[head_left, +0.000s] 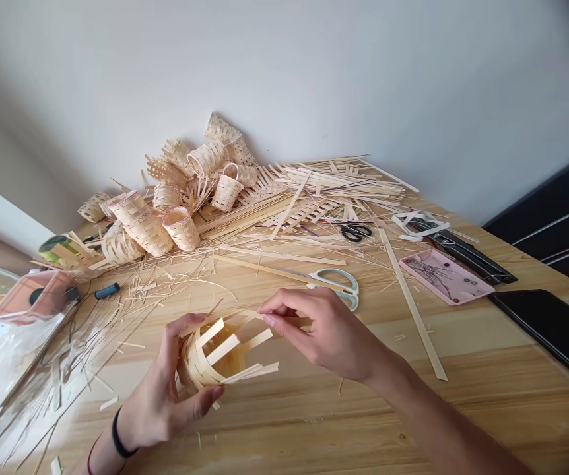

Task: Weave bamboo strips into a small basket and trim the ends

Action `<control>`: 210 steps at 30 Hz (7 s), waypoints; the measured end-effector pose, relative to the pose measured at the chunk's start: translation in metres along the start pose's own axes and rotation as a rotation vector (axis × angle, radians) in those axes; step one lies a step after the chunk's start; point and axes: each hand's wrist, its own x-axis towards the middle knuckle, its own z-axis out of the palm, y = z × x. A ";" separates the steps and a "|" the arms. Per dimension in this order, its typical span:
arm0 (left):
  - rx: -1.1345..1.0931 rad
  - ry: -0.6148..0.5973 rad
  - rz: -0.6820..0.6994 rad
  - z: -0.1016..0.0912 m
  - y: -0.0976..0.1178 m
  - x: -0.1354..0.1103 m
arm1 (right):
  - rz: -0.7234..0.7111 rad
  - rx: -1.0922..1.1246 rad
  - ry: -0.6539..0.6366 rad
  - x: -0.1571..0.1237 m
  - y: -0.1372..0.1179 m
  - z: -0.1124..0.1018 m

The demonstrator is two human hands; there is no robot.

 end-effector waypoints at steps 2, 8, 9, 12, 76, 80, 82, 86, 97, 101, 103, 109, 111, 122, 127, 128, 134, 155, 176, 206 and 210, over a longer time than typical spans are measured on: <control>-0.027 0.005 0.004 0.002 0.001 -0.001 | 0.012 0.005 -0.012 0.000 0.002 0.000; -0.190 0.132 0.000 0.012 0.009 0.001 | 0.035 0.005 -0.053 0.001 0.009 0.004; -0.208 0.128 0.018 0.013 0.009 0.001 | 0.030 0.003 -0.049 0.000 0.010 0.006; -0.231 0.084 0.052 0.012 0.007 0.003 | 0.026 0.002 -0.030 -0.001 0.011 0.013; 0.512 0.230 0.208 -0.002 0.016 0.014 | 0.231 0.387 -0.174 0.000 0.002 -0.007; 0.539 0.278 0.157 0.001 0.015 0.017 | 0.246 0.385 -0.178 -0.002 -0.002 0.007; 0.566 0.286 0.157 0.002 0.016 0.018 | 0.263 0.371 -0.187 -0.003 -0.002 0.014; 0.588 0.340 0.189 0.002 0.016 0.020 | 0.311 0.308 -0.191 -0.003 0.000 0.022; 0.246 0.325 -0.082 0.009 0.015 0.015 | 0.191 0.377 -0.326 -0.005 -0.001 0.015; 0.372 0.294 0.001 0.011 0.008 0.013 | 0.176 0.290 -0.221 -0.005 0.000 0.022; 0.436 0.307 0.065 0.012 0.006 0.012 | 0.146 0.214 -0.158 -0.005 0.000 0.024; 0.581 0.225 0.224 0.011 0.005 0.010 | 0.175 0.195 -0.078 -0.002 0.000 0.020; 0.599 0.202 0.248 0.010 0.004 0.009 | 0.213 0.243 -0.087 -0.003 0.001 0.020; 0.605 0.177 0.259 0.010 0.007 0.008 | 0.171 0.245 -0.118 -0.006 0.005 0.020; 0.565 0.186 0.206 0.009 0.009 0.008 | 0.057 0.177 -0.149 -0.004 -0.003 0.012; 0.561 0.181 0.200 0.008 0.010 0.009 | 0.028 0.151 -0.161 -0.004 -0.005 0.010; 0.606 0.144 0.237 0.007 0.016 0.013 | -0.105 0.060 -0.163 -0.004 -0.008 0.007; 0.735 0.222 0.244 0.018 0.016 0.014 | -0.253 -0.244 0.098 -0.008 -0.008 0.034; 0.905 0.333 0.469 0.026 0.025 0.019 | -0.217 -0.130 0.040 -0.014 -0.018 0.044; 1.009 0.440 0.579 0.040 0.023 0.022 | 0.452 0.161 0.111 -0.012 -0.034 0.045; 1.011 0.430 0.580 0.041 0.020 0.022 | 0.488 0.170 0.095 -0.012 -0.033 0.045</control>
